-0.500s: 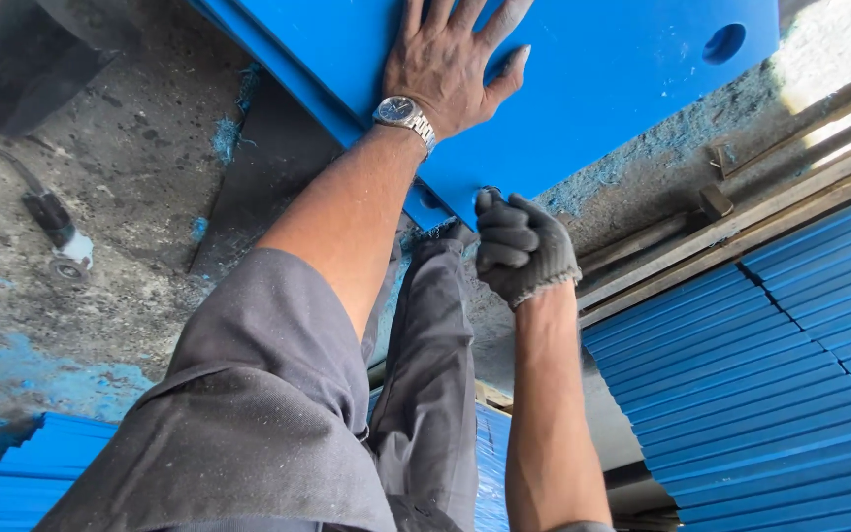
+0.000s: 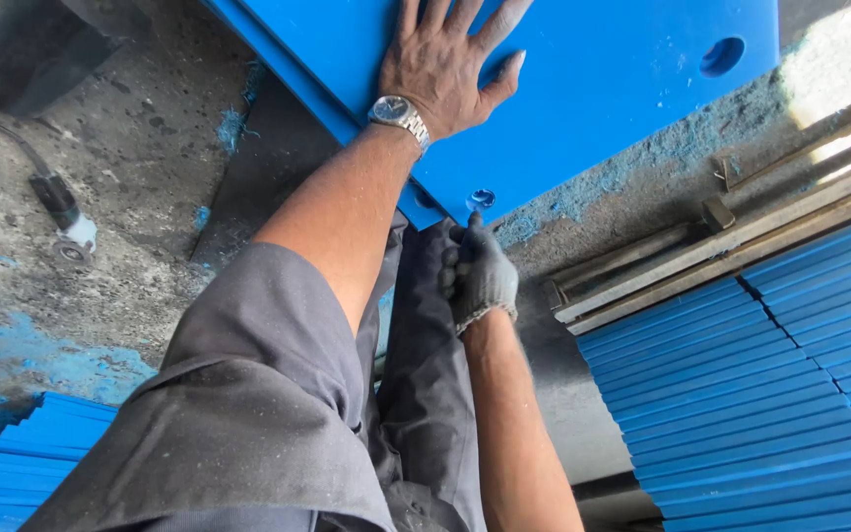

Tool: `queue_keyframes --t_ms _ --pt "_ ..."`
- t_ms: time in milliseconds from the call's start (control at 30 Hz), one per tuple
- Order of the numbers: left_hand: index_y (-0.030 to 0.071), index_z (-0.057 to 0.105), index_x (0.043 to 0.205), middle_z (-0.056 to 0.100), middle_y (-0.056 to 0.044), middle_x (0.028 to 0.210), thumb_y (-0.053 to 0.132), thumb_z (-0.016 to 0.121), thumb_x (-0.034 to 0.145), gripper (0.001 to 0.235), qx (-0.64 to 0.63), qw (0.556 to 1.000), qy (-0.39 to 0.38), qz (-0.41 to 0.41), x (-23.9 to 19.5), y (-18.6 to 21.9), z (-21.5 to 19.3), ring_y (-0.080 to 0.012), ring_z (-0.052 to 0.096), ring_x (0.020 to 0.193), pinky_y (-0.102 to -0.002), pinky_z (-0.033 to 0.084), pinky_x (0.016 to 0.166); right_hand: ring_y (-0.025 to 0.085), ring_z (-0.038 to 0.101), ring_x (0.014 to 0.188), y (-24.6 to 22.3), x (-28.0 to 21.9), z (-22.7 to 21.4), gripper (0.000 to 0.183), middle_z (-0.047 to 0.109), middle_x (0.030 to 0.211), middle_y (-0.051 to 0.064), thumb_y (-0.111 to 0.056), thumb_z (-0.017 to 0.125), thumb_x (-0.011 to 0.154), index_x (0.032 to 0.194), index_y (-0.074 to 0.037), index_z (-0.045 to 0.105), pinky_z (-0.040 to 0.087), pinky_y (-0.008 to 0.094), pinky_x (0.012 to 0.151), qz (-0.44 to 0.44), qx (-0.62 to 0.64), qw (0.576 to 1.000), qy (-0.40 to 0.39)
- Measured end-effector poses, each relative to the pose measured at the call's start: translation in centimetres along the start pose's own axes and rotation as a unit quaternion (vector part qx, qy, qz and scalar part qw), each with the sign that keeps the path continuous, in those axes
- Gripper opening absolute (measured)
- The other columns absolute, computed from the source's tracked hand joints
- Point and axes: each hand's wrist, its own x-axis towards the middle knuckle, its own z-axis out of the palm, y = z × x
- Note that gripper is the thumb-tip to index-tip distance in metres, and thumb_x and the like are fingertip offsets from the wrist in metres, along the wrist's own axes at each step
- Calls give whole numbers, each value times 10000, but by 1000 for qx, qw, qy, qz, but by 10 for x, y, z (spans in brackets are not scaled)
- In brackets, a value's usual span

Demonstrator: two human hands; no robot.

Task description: Manually deburring the edges and holes of blue plastic slabs and stacking them on a pallet.

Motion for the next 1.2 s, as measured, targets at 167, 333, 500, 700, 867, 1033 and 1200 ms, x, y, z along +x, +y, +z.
queue_keyframes --t_ms 167,333,500,700,867,1033,1200 --pt "344 219 1693 352 -132 1639 581 450 1195 598 3 1000 3 -1 2 4 -13 -375 309 1479 -637 245 1168 152 462 364 0 10 3 218 584 581 21 -323 644 959 970 -106 638 330 293 343 8 -88 995 36" --pt "361 189 1705 292 -178 1664 617 440 1198 621 6 999 -34 -4 5 6 -17 -403 249 1517 -644 226 1188 88 482 432 -41 17 -20 306 529 623 -29 -256 481 1060 1062 19 614 359 234 394 166 310 872 -340" --pt "368 164 1675 247 -165 1702 509 435 1149 608 27 1000 3 11 2 2 -23 -386 225 1552 -620 206 1237 53 459 443 -44 13 -32 312 526 685 -30 -180 396 1098 1126 83 560 359 211 387 128 502 807 -284" --pt "343 204 1670 156 -137 1691 451 457 1110 624 19 998 45 31 1 2 -23 -338 159 1610 -577 171 1314 108 474 486 -59 -24 -44 301 532 674 -2 -261 477 1054 1146 7 579 394 269 449 64 372 857 -350" --pt "316 275 1709 131 -147 1711 467 458 1149 608 5 1000 21 10 12 4 -43 -325 149 1626 -567 156 1313 151 515 490 -145 -61 -28 323 597 685 26 -308 491 963 1151 -62 585 385 270 409 -93 46 972 -212" --pt "366 295 1674 120 -70 1752 542 460 1098 624 -64 997 25 -32 12 14 -48 -259 163 1615 -507 151 1313 90 544 543 -259 -106 78 442 632 686 4 -493 635 992 1184 -113 754 418 259 475 -451 -464 762 -18" --pt "368 262 1665 139 -59 1745 534 458 1068 650 -41 998 27 -39 10 13 -37 -238 175 1602 -488 143 1305 136 706 769 -385 -64 162 301 744 854 75 -393 648 1153 1145 -117 768 525 278 662 -727 -639 248 -44"
